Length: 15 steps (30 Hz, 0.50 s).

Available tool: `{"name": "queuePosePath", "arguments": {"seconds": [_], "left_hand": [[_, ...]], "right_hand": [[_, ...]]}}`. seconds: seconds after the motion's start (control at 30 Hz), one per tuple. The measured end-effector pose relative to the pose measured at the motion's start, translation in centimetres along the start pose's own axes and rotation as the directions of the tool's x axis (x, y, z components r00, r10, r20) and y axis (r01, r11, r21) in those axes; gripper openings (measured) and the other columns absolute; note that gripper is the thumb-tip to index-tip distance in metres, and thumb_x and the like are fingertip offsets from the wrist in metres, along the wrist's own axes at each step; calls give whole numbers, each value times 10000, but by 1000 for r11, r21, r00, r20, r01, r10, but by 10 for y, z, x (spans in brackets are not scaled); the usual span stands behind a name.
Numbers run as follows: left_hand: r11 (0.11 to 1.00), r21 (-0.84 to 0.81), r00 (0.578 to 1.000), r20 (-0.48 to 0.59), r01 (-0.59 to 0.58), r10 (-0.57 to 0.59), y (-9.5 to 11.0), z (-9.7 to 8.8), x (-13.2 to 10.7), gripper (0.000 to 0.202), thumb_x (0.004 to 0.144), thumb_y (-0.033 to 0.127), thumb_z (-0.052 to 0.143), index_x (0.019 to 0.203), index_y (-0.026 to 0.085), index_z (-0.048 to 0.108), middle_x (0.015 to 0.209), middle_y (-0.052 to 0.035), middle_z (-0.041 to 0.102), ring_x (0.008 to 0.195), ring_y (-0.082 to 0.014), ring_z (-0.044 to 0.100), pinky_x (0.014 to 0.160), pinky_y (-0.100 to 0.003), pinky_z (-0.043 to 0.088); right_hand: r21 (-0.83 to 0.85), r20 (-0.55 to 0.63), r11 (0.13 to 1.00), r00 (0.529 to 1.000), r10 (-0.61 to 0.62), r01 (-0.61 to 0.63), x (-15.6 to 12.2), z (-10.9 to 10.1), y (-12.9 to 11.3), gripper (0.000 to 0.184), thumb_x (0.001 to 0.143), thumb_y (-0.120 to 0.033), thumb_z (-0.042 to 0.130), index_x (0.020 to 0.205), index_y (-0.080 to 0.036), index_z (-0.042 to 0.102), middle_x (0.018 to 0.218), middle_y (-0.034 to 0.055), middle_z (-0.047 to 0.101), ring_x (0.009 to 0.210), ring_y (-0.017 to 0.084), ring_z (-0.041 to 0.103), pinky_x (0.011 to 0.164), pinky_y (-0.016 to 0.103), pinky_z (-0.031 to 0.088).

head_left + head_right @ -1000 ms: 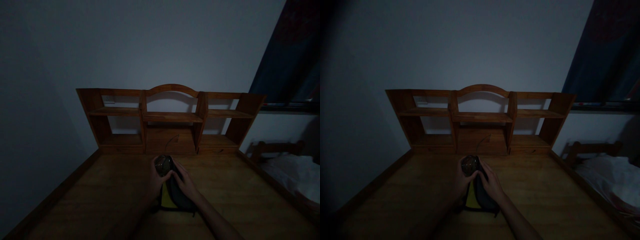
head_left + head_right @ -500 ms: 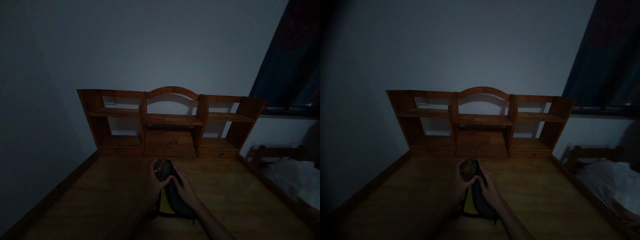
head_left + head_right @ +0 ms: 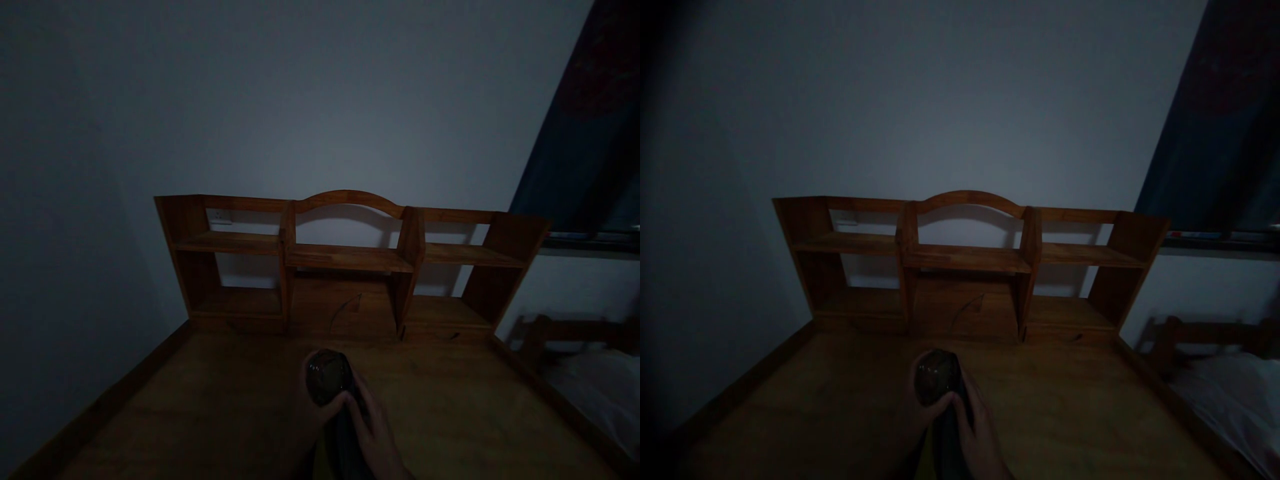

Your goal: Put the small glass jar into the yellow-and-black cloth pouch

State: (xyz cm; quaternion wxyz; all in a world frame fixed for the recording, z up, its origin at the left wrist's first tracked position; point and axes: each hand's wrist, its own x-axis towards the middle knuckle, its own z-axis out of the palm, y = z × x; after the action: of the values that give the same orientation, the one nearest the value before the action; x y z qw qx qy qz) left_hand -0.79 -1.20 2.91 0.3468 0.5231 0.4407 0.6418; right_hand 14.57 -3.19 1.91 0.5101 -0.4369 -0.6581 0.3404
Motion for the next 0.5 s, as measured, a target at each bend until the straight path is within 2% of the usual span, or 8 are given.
{"name": "queuePosePath", "arguments": {"seconds": [0.13, 0.2, 0.27, 0.37, 0.43, 0.5], "left_hand": [[999, -9, 999, 8, 45, -45, 7, 0, 0, 841, 548, 453, 849, 1272, 211, 499, 1247, -132, 632, 1173, -326, 609, 1007, -476, 511], [997, -25, 997, 34, 70, -69, 6, 1, 1, 871, 534, 438, 863, 1293, 221, 495, 1270, -134, 623, 1203, -332, 588, 1030, -490, 492], [992, -80, 994, 61, 95, -90, 2, 3, 1, 912, 522, 425, 875, 1320, 240, 474, 1305, -132, 606, 1237, -332, 565, 1053, -497, 470], [968, -226, 990, 112, 109, -86, -5, 5, 3, 974, 481, 432, 893, 1337, 258, 461, 1319, -132, 604, 1241, -344, 561, 1048, -505, 467], [954, -278, 983, 173, 110, -63, -9, 5, 5, 972, 474, 393, 903, 1336, 263, 470, 1330, -138, 600, 1251, -357, 553, 1046, -503, 466], [947, -306, 984, 173, 103, -51, -13, 5, 7, 961, 465, 364, 909, 1326, 269, 490, 1344, -143, 592, 1265, -370, 538, 1050, -501, 461]], "right_hand": [[13, -29, 997, 997, 76, -76, -7, 5, 9, 563, 912, -528, 546, 1419, -290, 487, 1478, 35, 471, 1389, 286, 401, 1173, 494, 295], [22, -90, 994, 990, 105, -104, -8, 7, 15, 543, 917, -547, 525, 1410, -322, 494, 1474, 11, 476, 1390, 280, 402, 1178, 487, 293], [32, -139, 995, 985, 98, -95, -5, 8, 18, 510, 919, -548, 520, 1388, -345, 519, 1457, -5, 496, 1376, 275, 424, 1181, 478, 296], [85, -130, 994, 988, 77, -67, 2, 8, 18, 502, 908, -568, 526, 1349, -330, 567, 1431, 3, 527, 1363, 283, 441, 1168, 481, 323], [133, -125, 989, 988, 88, -72, 6, 9, 14, 503, 903, -576, 528, 1329, -315, 590, 1417, 12, 543, 1360, 286, 445, 1162, 481, 332], [166, -148, 983, 983, 107, -82, 9, 11, 10, 494, 903, -568, 534, 1322, -313, 597, 1407, 17, 553, 1353, 284, 454, 1161, 480, 329]]}}
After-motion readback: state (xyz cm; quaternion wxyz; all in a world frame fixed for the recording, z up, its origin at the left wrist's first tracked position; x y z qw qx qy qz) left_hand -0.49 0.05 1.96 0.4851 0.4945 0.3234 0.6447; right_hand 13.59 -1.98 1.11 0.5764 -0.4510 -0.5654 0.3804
